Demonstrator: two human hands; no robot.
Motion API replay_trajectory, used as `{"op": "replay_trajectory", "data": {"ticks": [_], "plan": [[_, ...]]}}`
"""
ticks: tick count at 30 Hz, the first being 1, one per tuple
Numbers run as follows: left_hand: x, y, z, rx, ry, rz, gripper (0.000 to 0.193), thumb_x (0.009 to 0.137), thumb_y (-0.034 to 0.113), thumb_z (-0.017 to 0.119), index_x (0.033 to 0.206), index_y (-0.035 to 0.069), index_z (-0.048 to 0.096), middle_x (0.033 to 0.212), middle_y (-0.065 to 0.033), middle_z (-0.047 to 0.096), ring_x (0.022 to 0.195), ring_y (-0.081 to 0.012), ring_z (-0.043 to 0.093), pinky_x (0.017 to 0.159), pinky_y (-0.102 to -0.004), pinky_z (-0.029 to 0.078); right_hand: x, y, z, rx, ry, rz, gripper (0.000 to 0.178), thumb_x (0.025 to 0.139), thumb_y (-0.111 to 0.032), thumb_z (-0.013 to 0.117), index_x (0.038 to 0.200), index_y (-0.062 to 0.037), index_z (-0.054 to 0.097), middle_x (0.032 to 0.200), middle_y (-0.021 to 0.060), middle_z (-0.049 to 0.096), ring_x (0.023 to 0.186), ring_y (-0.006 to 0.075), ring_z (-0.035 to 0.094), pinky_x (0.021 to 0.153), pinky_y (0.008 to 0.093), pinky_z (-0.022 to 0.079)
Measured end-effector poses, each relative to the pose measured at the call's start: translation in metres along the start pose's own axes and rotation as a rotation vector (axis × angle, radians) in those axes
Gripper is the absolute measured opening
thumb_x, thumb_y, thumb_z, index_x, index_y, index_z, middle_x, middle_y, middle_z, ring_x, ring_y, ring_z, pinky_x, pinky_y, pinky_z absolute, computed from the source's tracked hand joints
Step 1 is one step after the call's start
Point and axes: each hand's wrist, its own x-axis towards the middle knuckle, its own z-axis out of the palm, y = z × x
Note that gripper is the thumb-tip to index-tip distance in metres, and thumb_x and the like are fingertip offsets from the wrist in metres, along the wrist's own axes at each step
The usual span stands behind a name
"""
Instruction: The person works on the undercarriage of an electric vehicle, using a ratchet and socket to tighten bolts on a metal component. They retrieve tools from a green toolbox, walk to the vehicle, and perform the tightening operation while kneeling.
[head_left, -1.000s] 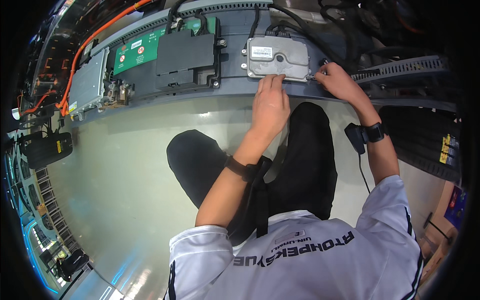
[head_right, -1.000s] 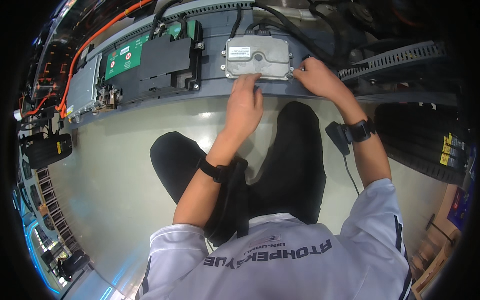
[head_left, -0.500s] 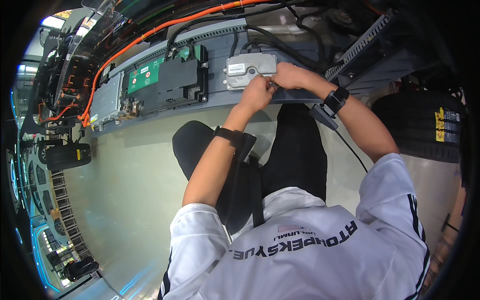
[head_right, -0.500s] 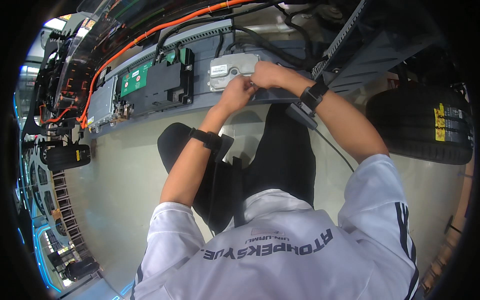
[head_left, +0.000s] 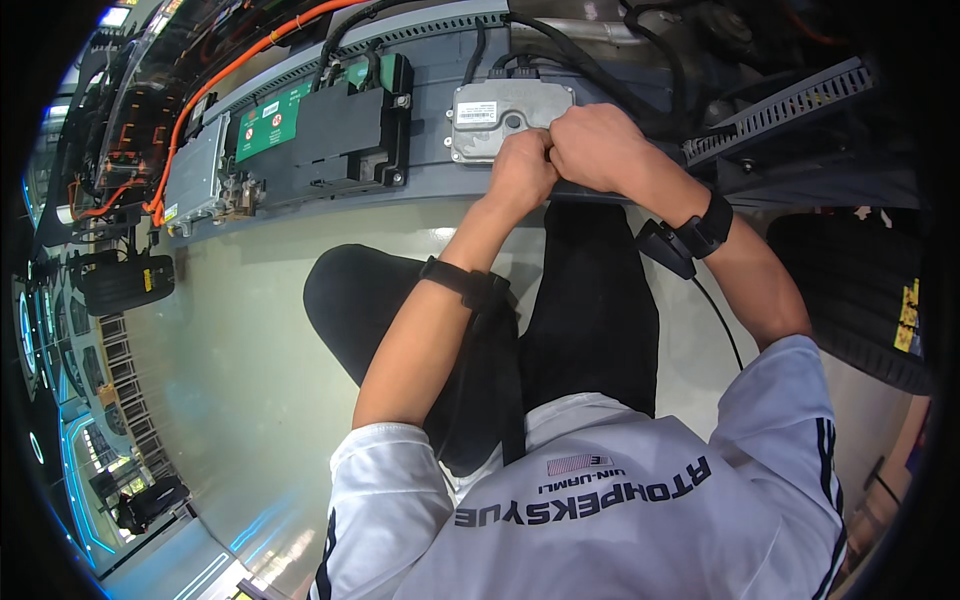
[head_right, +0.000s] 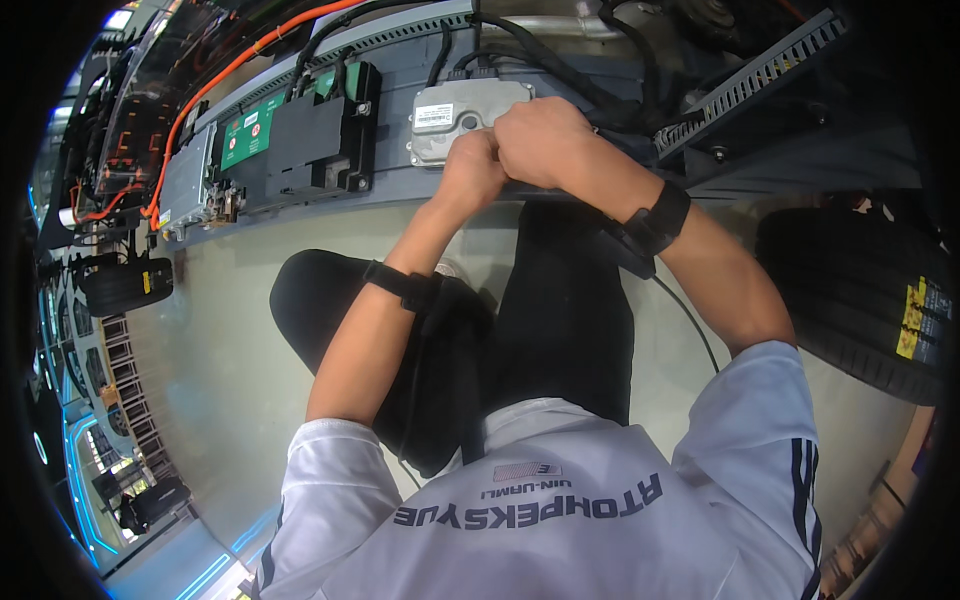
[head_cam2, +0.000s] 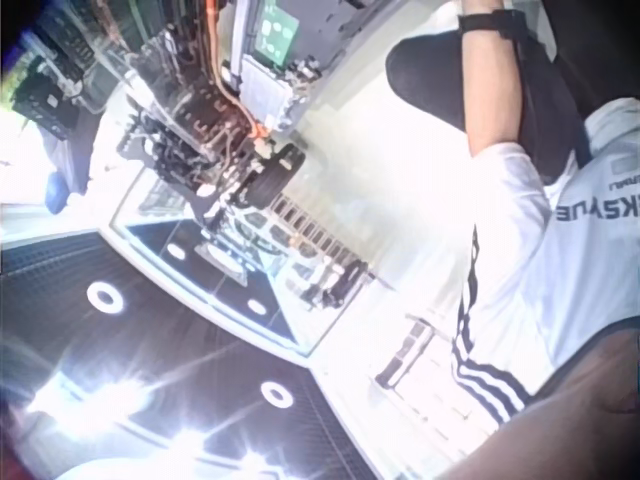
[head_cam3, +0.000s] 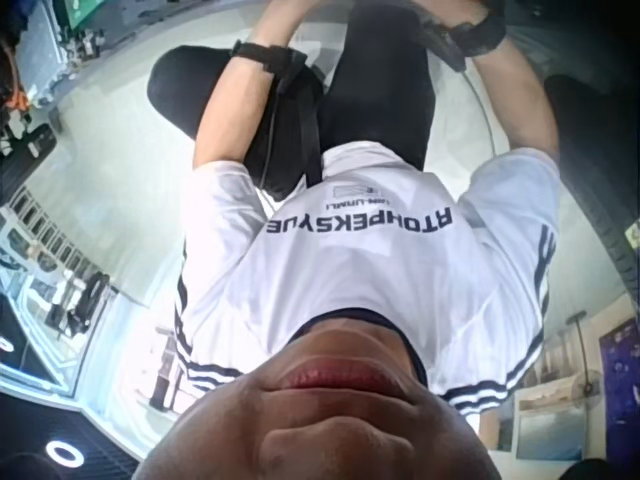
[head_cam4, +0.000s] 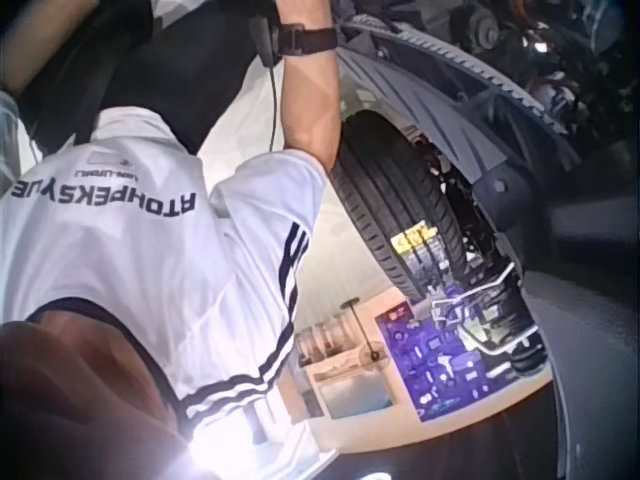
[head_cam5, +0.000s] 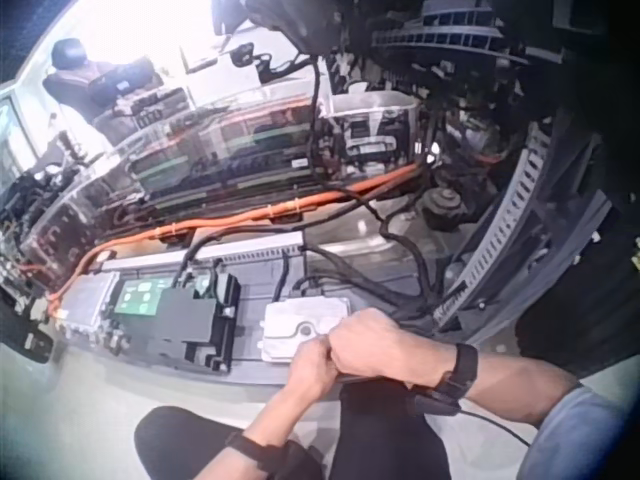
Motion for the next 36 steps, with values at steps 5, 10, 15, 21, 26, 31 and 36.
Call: {"op": "replay_trajectory", "data": {"ticks": [5,10,15,21,26,31,36], "plan": [[0.0,-0.003,0.004,0.069,0.024,0.016,0.011,0.075,0.006,0.065,0.084,0.001,0.067,0.086,-0.0211,0.067,0.087,-0.04,0.064,0.076,-0.0455,0.051,0.005,0.004,-0.006,-0.073,-0.025,-0.033,0.022,0.077,-0.018,0.057,0.079,-0.0022,0.073,0.081,0.0191,0.07,0.078,0.0339,0.07,0.069,0.0426,0.055],[-0.002,-0.002,0.011,0.106,0.093,0.067,0.01,0.073,0.006,0.066,0.082,0.003,0.066,0.086,-0.0192,0.067,0.086,-0.0392,0.063,0.076,-0.0452,0.05,0.004,0.009,0.006,0.04,0.023,0.125,0.022,0.076,-0.017,0.058,0.082,-0.0013,0.073,0.085,0.021,0.07,0.082,0.0356,0.07,0.072,0.0425,0.056],[-0.007,-0.003,0.011,0.109,0.156,0.123,0.01,0.072,0.005,0.066,0.081,0.002,0.066,0.087,-0.0179,0.067,0.086,-0.0391,0.063,0.077,-0.0451,0.05,0.003,-0.011,0.003,0.151,0.071,0.289,0.023,0.074,-0.014,0.059,0.085,0.0004,0.072,0.088,0.0215,0.07,0.084,0.0378,0.07,0.076,0.0433,0.056],[-0.008,0.005,0.01,0.164,0.126,0.098,0.012,0.074,0.007,0.065,0.085,0.004,0.069,0.088,-0.0159,0.068,0.085,-0.0371,0.064,0.074,-0.0439,0.05,-0.002,0.004,0.013,0.23,0.149,0.241,0.029,0.08,-0.024,0.06,0.088,0.0023,0.069,0.084,0.0231,0.068,0.082,0.04,0.068,0.074,0.0466,0.053],[-0.009,0.01,0.002,0.129,0.071,0.099,0.015,0.08,0.016,0.07,0.09,0.006,0.073,0.079,-0.0144,0.068,0.079,-0.0337,0.066,0.072,-0.0423,0.051,-0.046,0.039,-0.018,0.373,0.1,0.027,0.036,0.087,-0.033,0.065,0.095,0.0019,0.066,0.086,0.0203,0.068,0.085,0.0368,0.067,0.076,0.0424,0.05],[-0.014,0.016,0.001,0.113,0.051,0.062,0.02,0.081,0.023,0.073,0.09,0.006,0.073,0.073,-0.0141,0.068,0.075,-0.0328,0.066,0.071,-0.0418,0.05,-0.065,0.041,-0.012,0.495,0.205,0.081,0.035,0.091,-0.032,0.063,0.104,0.0001,0.066,0.091,0.0176,0.068,0.087,0.0312,0.065,0.077,0.0371,0.048],[-0.019,0.015,-0.001,0.137,0.08,0.115,0.021,0.082,0.025,0.072,0.089,0.005,0.072,0.073,-0.0152,0.067,0.075,-0.0335,0.065,0.07,-0.0429,0.05,-0.056,0.033,-0.013,0.435,0.2,0.108,0.033,0.089,-0.036,0.063,0.104,-0.0067,0.071,0.08,0.013,0.069,0.077,0.0278,0.066,0.073,0.0363,0.049]]}}
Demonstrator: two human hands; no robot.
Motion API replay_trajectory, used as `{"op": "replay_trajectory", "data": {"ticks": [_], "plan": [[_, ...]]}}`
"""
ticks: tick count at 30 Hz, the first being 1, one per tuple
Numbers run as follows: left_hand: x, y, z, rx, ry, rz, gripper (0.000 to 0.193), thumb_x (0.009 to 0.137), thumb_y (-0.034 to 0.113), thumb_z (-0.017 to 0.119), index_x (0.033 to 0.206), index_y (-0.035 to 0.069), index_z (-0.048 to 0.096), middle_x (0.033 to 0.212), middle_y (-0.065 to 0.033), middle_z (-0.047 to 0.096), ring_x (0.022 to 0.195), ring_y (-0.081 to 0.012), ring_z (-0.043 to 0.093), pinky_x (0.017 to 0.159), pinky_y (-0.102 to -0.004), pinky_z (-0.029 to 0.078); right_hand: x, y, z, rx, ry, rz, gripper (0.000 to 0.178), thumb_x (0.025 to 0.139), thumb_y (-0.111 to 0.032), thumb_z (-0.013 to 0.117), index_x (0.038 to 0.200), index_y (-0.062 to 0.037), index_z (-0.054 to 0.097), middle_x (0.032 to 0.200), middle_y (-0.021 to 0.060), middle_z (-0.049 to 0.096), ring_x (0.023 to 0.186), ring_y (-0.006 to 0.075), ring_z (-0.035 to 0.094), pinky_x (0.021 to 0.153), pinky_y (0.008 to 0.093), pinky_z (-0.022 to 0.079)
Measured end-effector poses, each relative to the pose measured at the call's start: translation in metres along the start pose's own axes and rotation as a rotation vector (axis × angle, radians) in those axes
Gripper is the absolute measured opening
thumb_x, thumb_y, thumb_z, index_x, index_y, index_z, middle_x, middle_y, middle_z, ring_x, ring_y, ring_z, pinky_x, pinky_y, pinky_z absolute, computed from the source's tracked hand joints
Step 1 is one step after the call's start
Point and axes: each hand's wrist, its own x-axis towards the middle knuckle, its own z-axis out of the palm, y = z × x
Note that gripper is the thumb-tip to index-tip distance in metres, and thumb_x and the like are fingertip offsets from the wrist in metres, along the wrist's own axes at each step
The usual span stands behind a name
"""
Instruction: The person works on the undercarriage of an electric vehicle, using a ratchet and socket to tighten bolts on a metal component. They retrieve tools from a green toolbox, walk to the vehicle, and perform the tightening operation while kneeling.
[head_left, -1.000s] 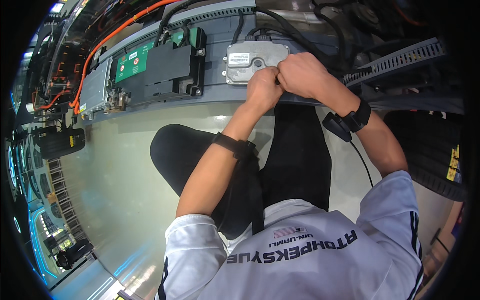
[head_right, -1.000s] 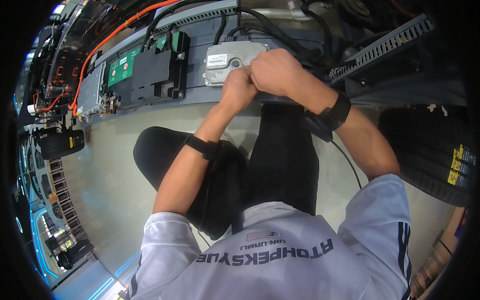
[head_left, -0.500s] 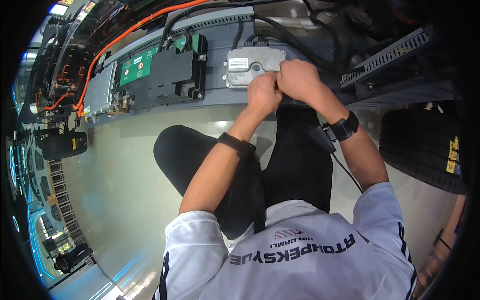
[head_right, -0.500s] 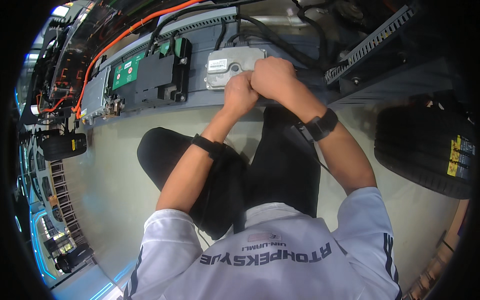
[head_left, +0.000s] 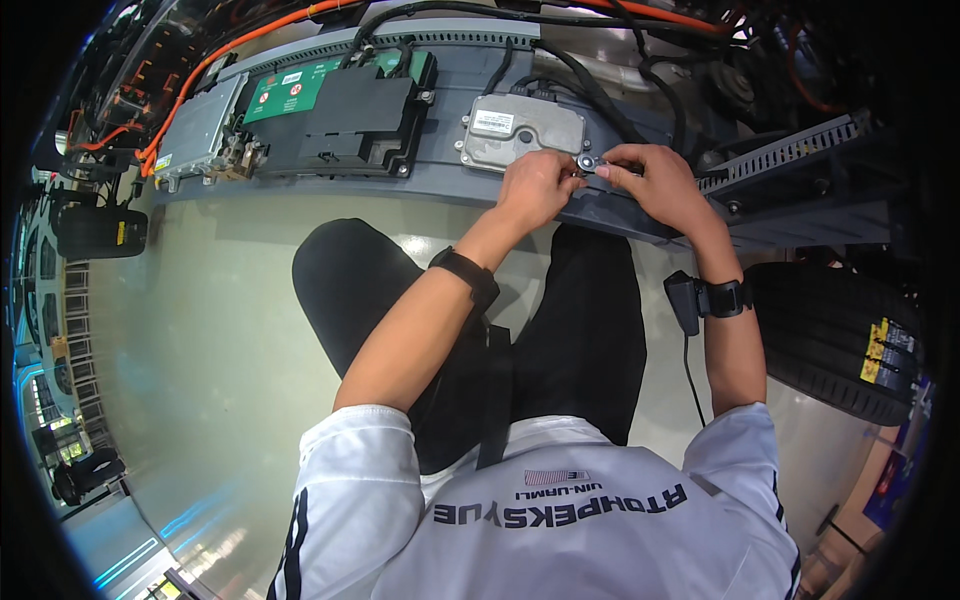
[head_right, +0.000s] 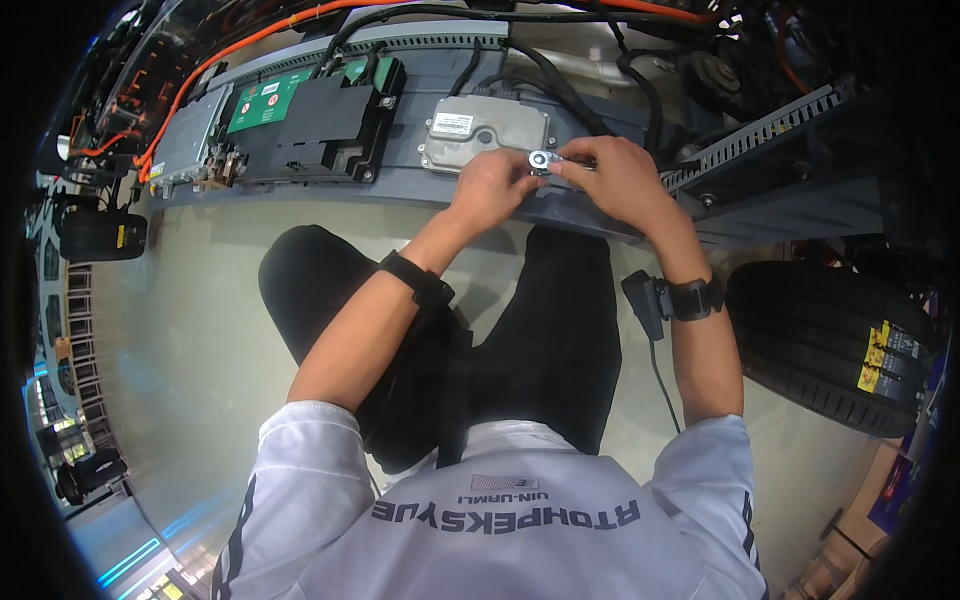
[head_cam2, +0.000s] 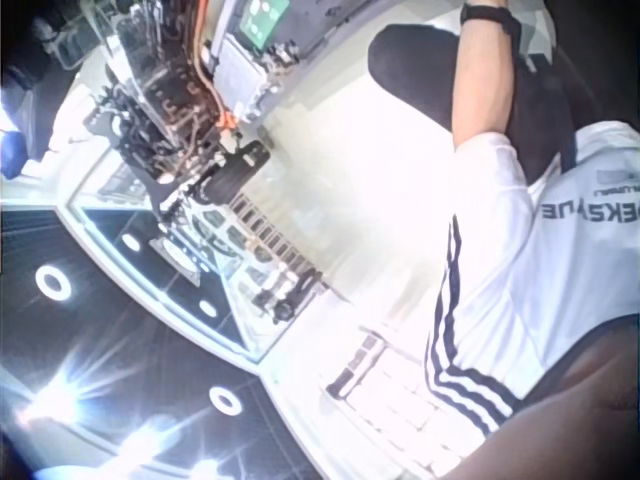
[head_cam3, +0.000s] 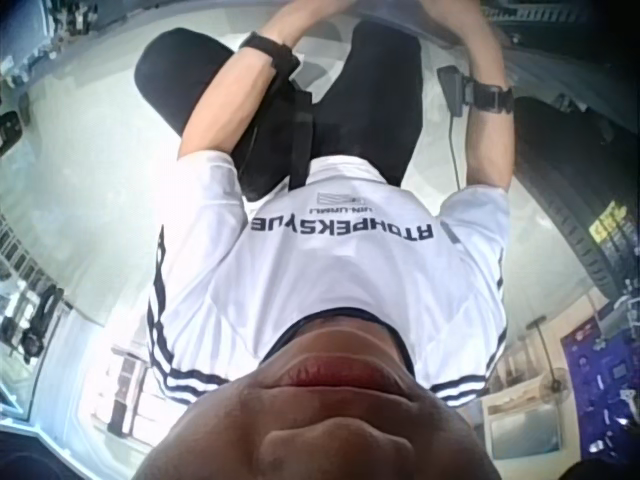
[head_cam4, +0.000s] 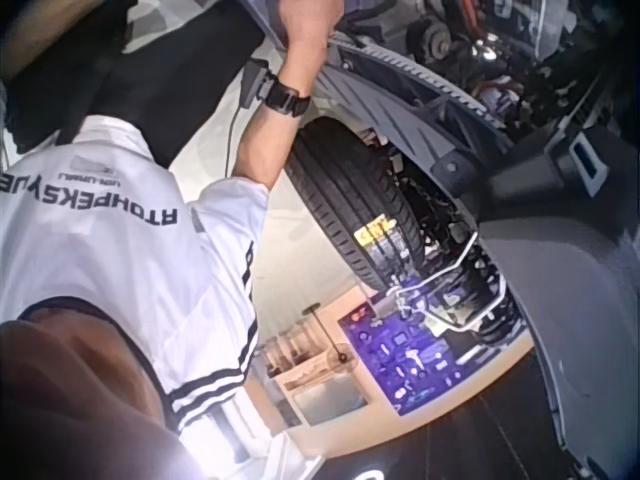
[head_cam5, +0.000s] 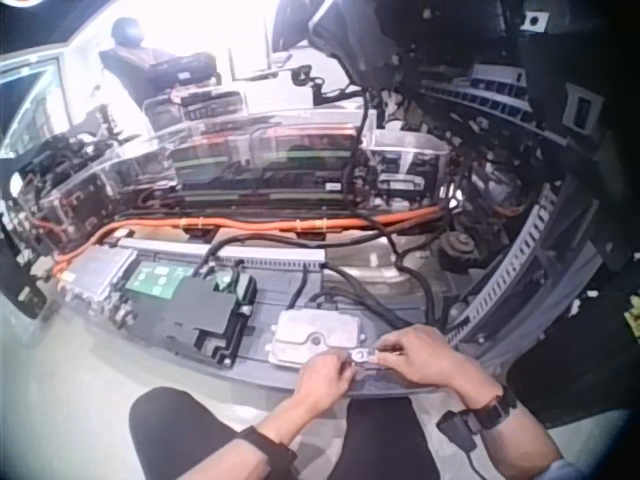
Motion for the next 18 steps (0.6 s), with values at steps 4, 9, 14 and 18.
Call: {"op": "replay_trajectory", "data": {"ticks": [4,9,14,18], "plan": [[0.0,0.003,-0.002,-0.017,-0.035,0.002,0.021,0.083,0.024,0.07,0.09,0.004,0.071,0.079,-0.0161,0.067,0.081,-0.0342,0.065,0.074,-0.0437,0.049,0.015,0.017,-0.004,0.225,-0.178,0.092,0.029,0.09,-0.031,0.063,0.103,-0.0052,0.071,0.072,0.0075,0.066,0.066,0.0163,0.062,0.066,0.0312,0.047],[-0.002,-0.005,0.001,0.002,-0.009,0.12,0.022,0.087,0.025,0.066,0.092,0.003,0.067,0.087,-0.0151,0.064,0.084,-0.0362,0.061,0.073,-0.0455,0.047,0.025,0.019,-0.006,0.224,-0.309,0.028,0.024,0.096,-0.021,0.058,0.093,0.002,0.064,0.063,0.0017,0.052,0.06,0.0105,0.05,0.061,0.0291,0.042],[-0.002,-0.008,0.005,0.016,0.01,0.138,0.022,0.089,0.025,0.064,0.093,0.004,0.068,0.088,-0.0146,0.063,0.086,-0.0371,0.06,0.074,-0.0469,0.046,0.031,0.01,-0.01,0.077,-0.257,-0.129,0.026,0.098,-0.021,0.052,0.091,0.0023,0.061,0.062,0.0071,0.051,0.06,0.0175,0.051,0.06,0.0344,0.041],[-0.001,-0.007,0.005,-0.005,-0.01,0.118,0.021,0.089,0.025,0.064,0.094,0.004,0.068,0.088,-0.0144,0.062,0.086,-0.0374,0.06,0.075,-0.047,0.046,0.024,0.005,-0.005,-0.014,-0.127,-0.174,0.027,0.098,-0.023,0.051,0.098,0.0022,0.061,0.068,0.0141,0.056,0.064,0.0272,0.055,0.065,0.0374,0.044]]}}
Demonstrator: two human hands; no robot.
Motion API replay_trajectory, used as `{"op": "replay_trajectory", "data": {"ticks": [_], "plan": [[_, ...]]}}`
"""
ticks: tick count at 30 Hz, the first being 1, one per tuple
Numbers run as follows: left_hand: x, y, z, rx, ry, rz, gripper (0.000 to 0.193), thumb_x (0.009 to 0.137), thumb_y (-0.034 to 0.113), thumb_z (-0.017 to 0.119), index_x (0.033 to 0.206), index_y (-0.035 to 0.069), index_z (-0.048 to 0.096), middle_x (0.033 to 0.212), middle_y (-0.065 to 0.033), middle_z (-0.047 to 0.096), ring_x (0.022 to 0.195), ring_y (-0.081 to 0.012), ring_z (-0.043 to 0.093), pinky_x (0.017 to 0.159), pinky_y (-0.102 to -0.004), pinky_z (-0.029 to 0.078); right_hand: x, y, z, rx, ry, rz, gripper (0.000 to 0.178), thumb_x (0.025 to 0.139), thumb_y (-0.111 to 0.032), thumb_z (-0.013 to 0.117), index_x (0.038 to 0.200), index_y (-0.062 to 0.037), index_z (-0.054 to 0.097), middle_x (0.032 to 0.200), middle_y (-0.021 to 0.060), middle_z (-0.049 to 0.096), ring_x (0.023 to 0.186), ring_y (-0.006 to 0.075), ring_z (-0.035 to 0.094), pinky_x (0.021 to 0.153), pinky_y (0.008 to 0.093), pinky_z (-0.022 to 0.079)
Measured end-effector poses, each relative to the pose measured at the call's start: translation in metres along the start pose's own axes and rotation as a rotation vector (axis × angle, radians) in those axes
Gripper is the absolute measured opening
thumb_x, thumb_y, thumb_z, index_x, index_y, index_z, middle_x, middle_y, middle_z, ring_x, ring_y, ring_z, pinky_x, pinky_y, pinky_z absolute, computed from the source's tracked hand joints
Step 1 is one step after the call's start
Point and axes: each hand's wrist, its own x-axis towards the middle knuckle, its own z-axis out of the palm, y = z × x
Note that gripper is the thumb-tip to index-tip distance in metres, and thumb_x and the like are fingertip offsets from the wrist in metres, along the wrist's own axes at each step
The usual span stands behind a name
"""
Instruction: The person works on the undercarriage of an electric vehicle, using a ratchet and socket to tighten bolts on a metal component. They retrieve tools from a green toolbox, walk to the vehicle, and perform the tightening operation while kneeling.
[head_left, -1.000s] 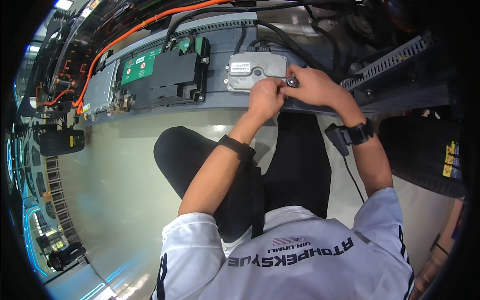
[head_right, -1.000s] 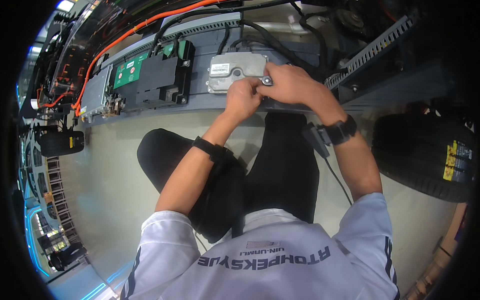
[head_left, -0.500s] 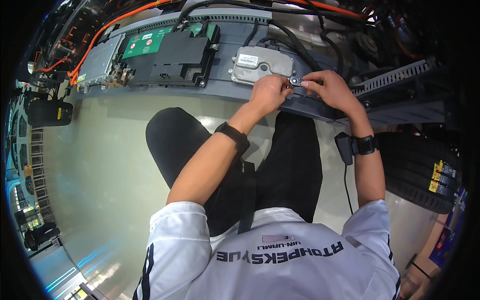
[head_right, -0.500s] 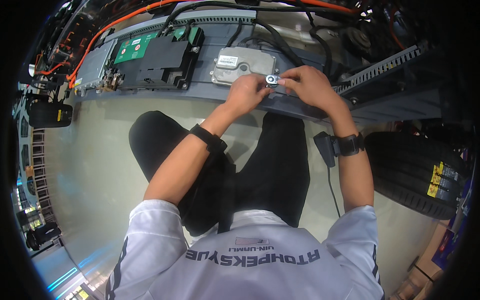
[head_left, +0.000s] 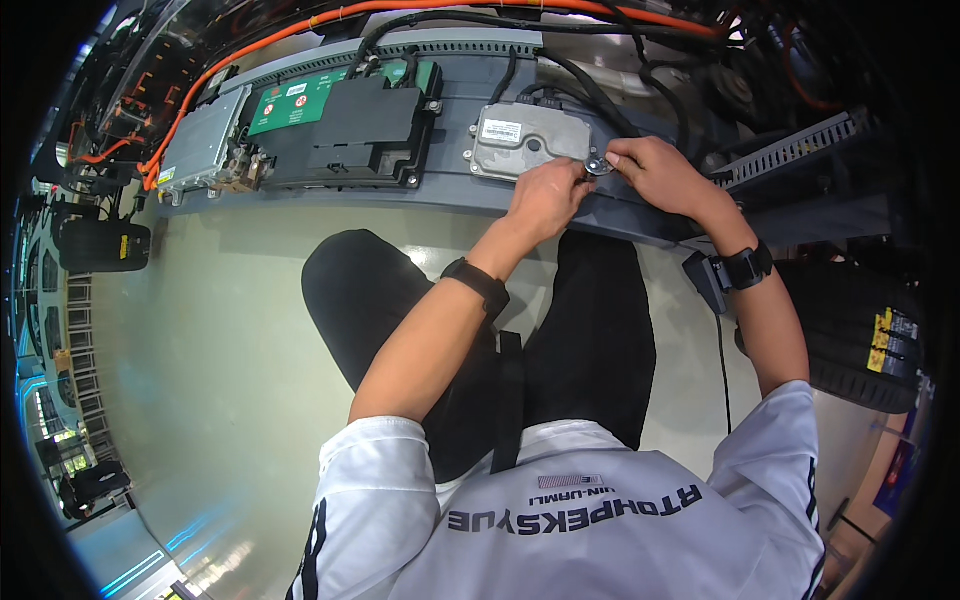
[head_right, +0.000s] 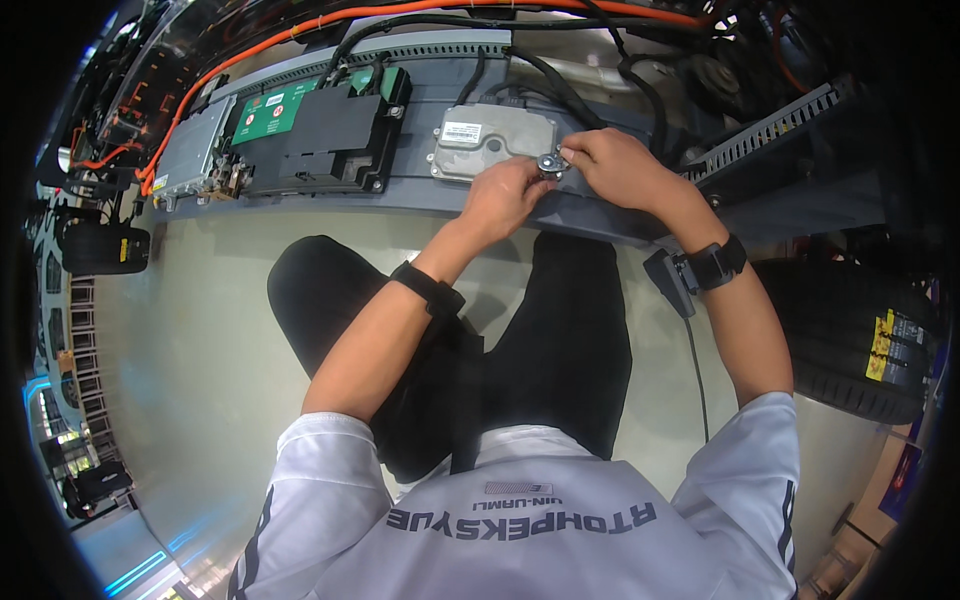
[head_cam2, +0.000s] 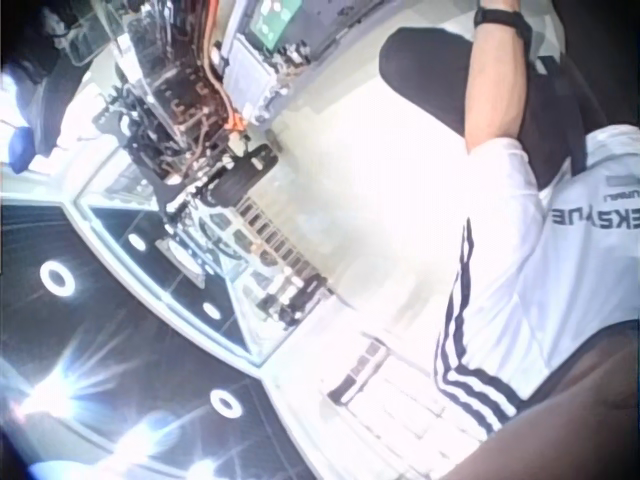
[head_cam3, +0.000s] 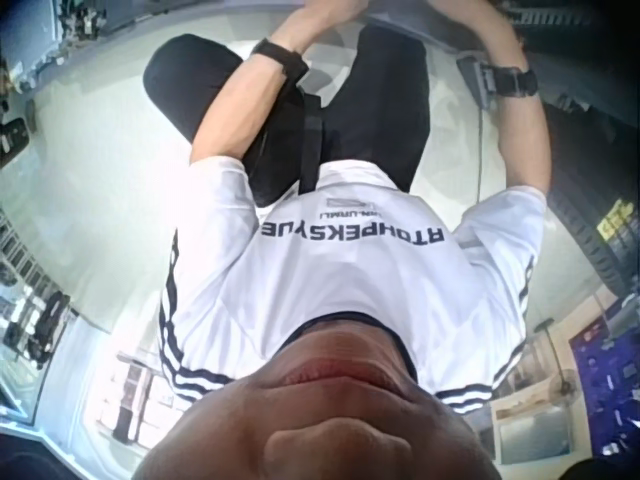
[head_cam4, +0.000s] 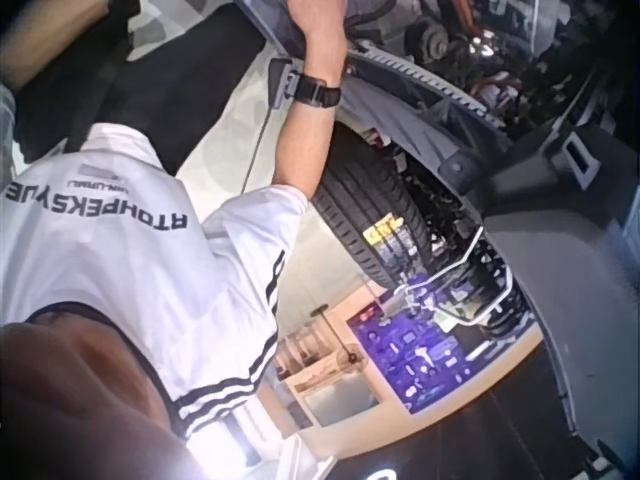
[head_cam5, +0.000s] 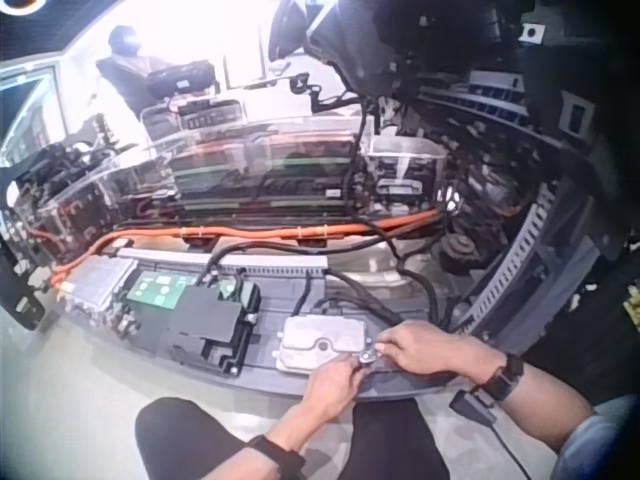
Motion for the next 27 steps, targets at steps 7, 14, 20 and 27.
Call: {"op": "replay_trajectory", "data": {"ticks": [7,14,20,27], "plan": [[0.002,0.004,0.0,0.02,0.011,0.037,0.019,0.089,0.023,0.064,0.097,0.007,0.071,0.09,-0.0157,0.066,0.086,-0.0375,0.063,0.075,-0.0467,0.049,-0.01,-0.012,0.01,0.046,0.023,0.026,0.033,0.097,-0.026,0.054,0.1,0.0067,0.058,0.073,0.0195,0.063,0.072,0.0334,0.066,0.067,0.0402,0.049],[0.006,0.001,-0.002,0.06,-0.025,-0.027,0.017,0.087,0.022,0.065,0.093,0.007,0.07,0.089,-0.0153,0.068,0.085,-0.037,0.064,0.074,-0.0464,0.05,0.001,-0.056,0.008,0.041,-0.135,0.415,0.035,0.096,-0.027,0.055,0.096,0.008,0.058,0.077,0.0244,0.065,0.077,0.0423,0.064,0.07,0.0458,0.052],[0.003,-0.002,0.0,0.021,0.012,0.025,0.021,0.086,0.025,0.068,0.092,0.005,0.068,0.085,-0.0152,0.067,0.083,-0.037,0.062,0.073,-0.0459,0.049,0.0,-0.044,0.004,-0.167,-0.129,0.198,0.027,0.091,-0.022,0.063,0.099,0.0041,0.059,0.092,0.0257,0.065,0.094,0.0432,0.061,0.079,0.0478,0.049],[0.004,0.001,-0.007,0.019,-0.078,-0.019,0.022,0.086,0.026,0.068,0.094,0.005,0.069,0.085,-0.0151,0.066,0.083,-0.0366,0.062,0.072,-0.0456,0.048,-0.003,-0.031,0.017,-0.075,-0.07,0.125,0.025,0.09,-0.015,0.063,0.103,0.0044,0.054,0.094,0.0269,0.064,0.097,0.0441,0.06,0.08,0.0494,0.047]]}}
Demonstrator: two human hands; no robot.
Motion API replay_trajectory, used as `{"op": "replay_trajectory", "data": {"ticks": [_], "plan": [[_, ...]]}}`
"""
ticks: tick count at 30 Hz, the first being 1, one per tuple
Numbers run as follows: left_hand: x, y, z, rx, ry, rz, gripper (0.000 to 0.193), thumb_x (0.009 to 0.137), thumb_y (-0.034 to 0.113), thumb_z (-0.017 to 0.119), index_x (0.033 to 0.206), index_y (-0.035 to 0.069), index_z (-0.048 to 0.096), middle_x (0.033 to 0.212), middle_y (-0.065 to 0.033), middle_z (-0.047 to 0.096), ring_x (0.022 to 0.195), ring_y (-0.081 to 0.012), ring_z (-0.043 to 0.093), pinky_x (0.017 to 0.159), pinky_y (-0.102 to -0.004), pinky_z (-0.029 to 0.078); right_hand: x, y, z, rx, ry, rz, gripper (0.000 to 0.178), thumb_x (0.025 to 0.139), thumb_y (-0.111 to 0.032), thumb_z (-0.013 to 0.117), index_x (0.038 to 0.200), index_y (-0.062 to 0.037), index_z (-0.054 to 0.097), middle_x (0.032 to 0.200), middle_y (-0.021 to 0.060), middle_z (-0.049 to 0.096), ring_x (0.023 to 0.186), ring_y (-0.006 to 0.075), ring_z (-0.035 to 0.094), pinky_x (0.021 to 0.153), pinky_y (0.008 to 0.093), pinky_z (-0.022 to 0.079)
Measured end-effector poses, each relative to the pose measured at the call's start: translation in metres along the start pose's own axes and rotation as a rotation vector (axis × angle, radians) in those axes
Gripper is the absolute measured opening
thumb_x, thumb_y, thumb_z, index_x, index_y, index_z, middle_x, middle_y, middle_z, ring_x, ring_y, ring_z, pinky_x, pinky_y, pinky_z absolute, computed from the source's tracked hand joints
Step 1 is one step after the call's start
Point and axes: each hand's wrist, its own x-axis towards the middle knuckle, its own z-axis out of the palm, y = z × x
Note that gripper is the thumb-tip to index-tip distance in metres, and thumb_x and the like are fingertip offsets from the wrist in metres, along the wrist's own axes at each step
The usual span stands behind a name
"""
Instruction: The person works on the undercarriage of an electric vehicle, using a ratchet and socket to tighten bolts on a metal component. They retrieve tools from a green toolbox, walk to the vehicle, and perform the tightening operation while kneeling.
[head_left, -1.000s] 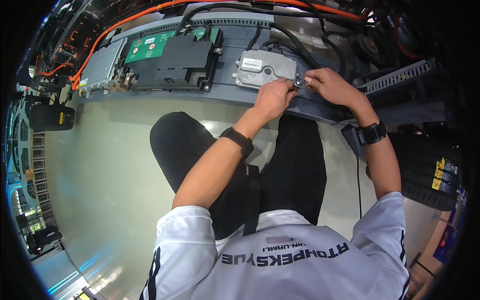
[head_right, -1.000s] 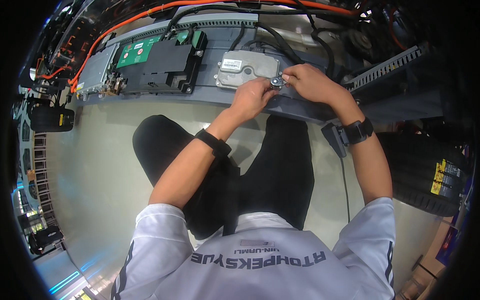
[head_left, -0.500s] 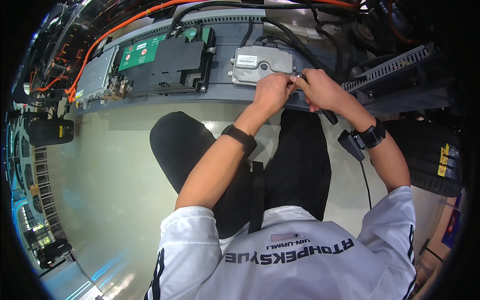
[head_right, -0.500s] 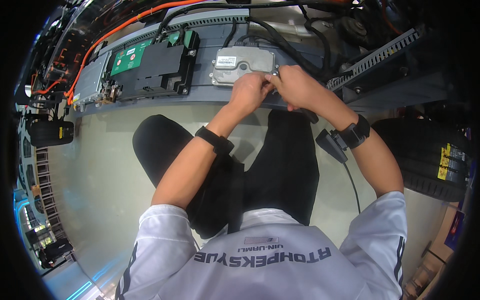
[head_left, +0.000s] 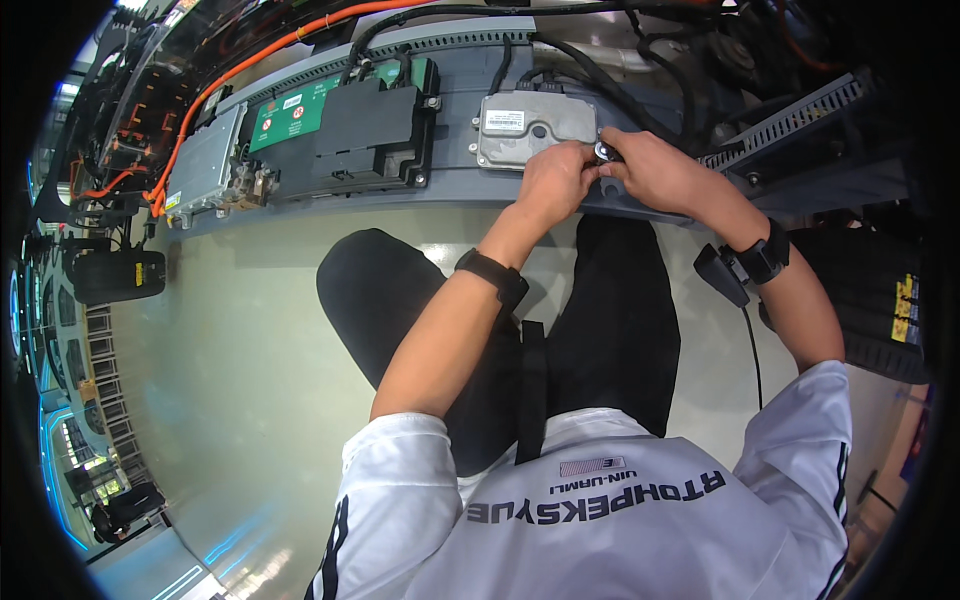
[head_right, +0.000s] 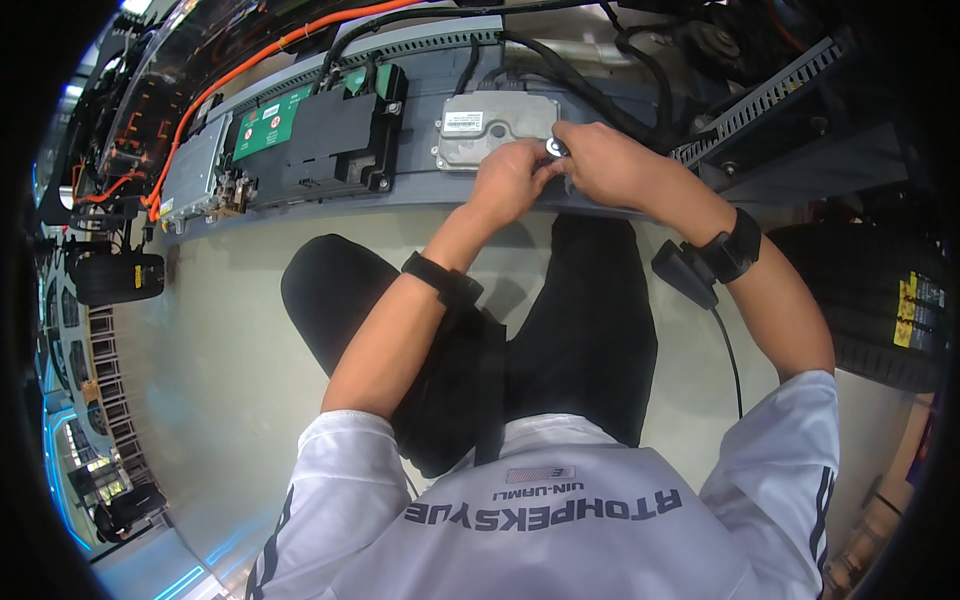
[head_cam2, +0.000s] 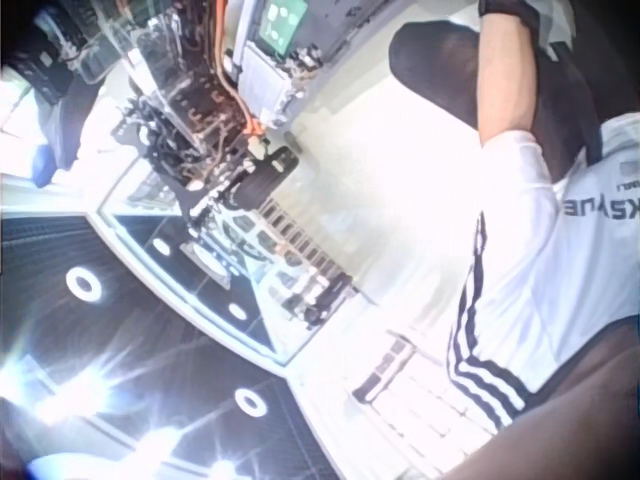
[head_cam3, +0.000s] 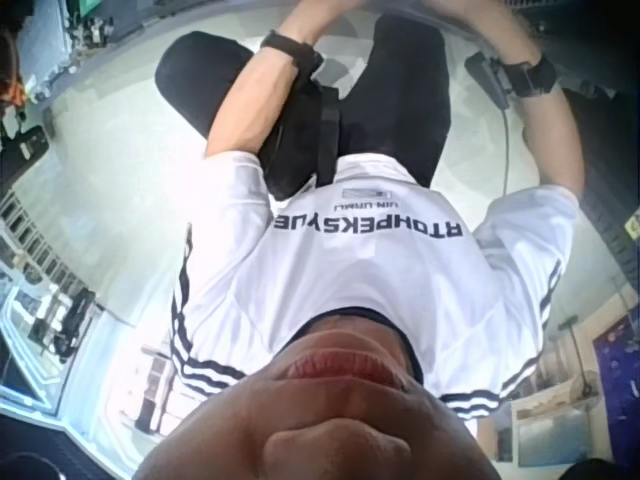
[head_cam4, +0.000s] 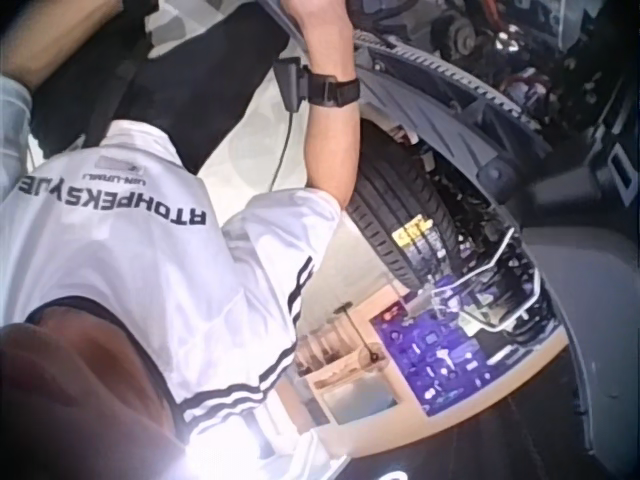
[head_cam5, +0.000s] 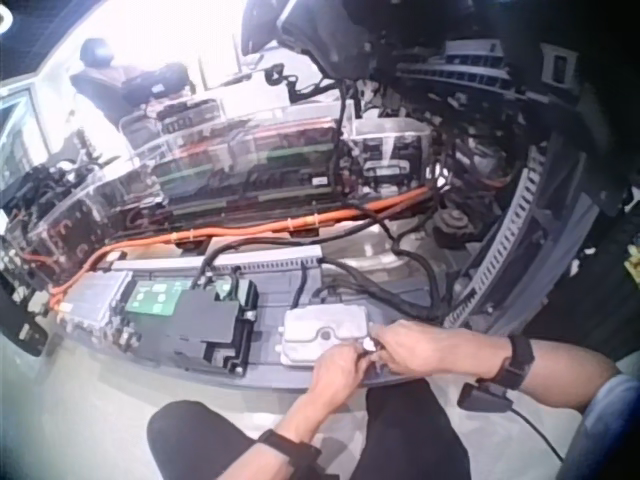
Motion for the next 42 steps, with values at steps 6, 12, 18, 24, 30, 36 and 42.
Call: {"op": "replay_trajectory", "data": {"ticks": [6,12,18,24,30,36,42], "plan": [[0.002,-0.003,0.004,0.051,0.043,0.025,0.013,0.086,0.015,0.064,0.088,0.002,0.066,0.088,-0.0173,0.065,0.085,-0.04,0.061,0.073,-0.0474,0.049,-0.006,-0.014,0.021,-0.033,0.173,0.123,0.033,0.097,-0.029,0.051,0.106,0.0032,0.05,0.084,0.0269,0.064,0.088,0.0475,0.06,0.078,0.0523,0.048],[0.001,-0.011,0.012,-0.062,0.049,-0.026,0.01,0.083,0.011,0.064,0.085,0.001,0.064,0.087,-0.0194,0.065,0.086,-0.0417,0.061,0.072,-0.0482,0.048,-0.001,-0.003,0.025,-0.138,0.257,0.057,0.038,0.096,-0.037,0.05,0.095,0.0001,0.058,0.07,0.0245,0.063,0.073,0.0443,0.062,0.068,0.0516,0.051],[0.006,-0.02,0.015,-0.169,0.055,0.024,0.012,0.082,0.01,0.064,0.087,-0.001,0.062,0.082,-0.0213,0.064,0.084,-0.0432,0.06,0.07,-0.0479,0.048,0.014,0.018,0.013,-0.367,0.268,-0.336,0.031,0.089,-0.034,0.058,0.086,-0.0032,0.059,0.061,0.0163,0.06,0.062,0.0376,0.061,0.057,0.0453,0.048],[0.001,-0.002,0.004,-0.053,0.103,0.054,0.015,0.084,0.016,0.067,0.087,0.001,0.068,0.083,-0.0217,0.065,0.081,-0.0416,0.061,0.07,-0.0456,0.048,0.003,0.02,0.007,-0.266,0.365,-0.392,0.024,0.088,-0.025,0.061,0.092,-0.002,0.057,0.079,0.0201,0.063,0.079,0.0386,0.063,0.066,0.045,0.049],[0.003,0.0,0.015,-0.006,0.108,-0.022,0.03,0.084,0.034,0.067,0.08,0.004,0.071,0.082,-0.0192,0.066,0.081,-0.0389,0.063,0.072,-0.0477,0.049,-0.009,-0.007,0.003,-0.223,0.187,0.033,0.024,0.09,-0.02,0.06,0.095,0.003,0.058,0.085,0.0258,0.064,0.085,0.0444,0.063,0.073,0.0499,0.049],[-0.005,-0.001,0.022,-0.041,0.212,-0.028,0.016,0.081,0.02,0.068,0.077,0.004,0.068,0.083,-0.0172,0.066,0.082,-0.0377,0.063,0.072,-0.0463,0.05,0.0,-0.023,0.013,-0.221,0.173,0.076,0.019,0.09,-0.014,0.061,0.087,0.0045,0.058,0.08,0.0275,0.063,0.08,0.0469,0.061,0.07,0.0514,0.049],[-0.007,-0.009,0.017,0.023,0.169,0.103,0.019,0.083,0.023,0.067,0.09,0.005,0.067,0.09,-0.0164,0.065,0.089,-0.0364,0.062,0.077,-0.0454,0.05,0.005,-0.011,0.001,-0.556,0.184,-0.243,0.008,0.081,-0.012,0.061,0.086,-0.006,0.064,0.083,0.0128,0.065,0.092,0.0301,0.064,0.089,0.0467,0.045]]}}
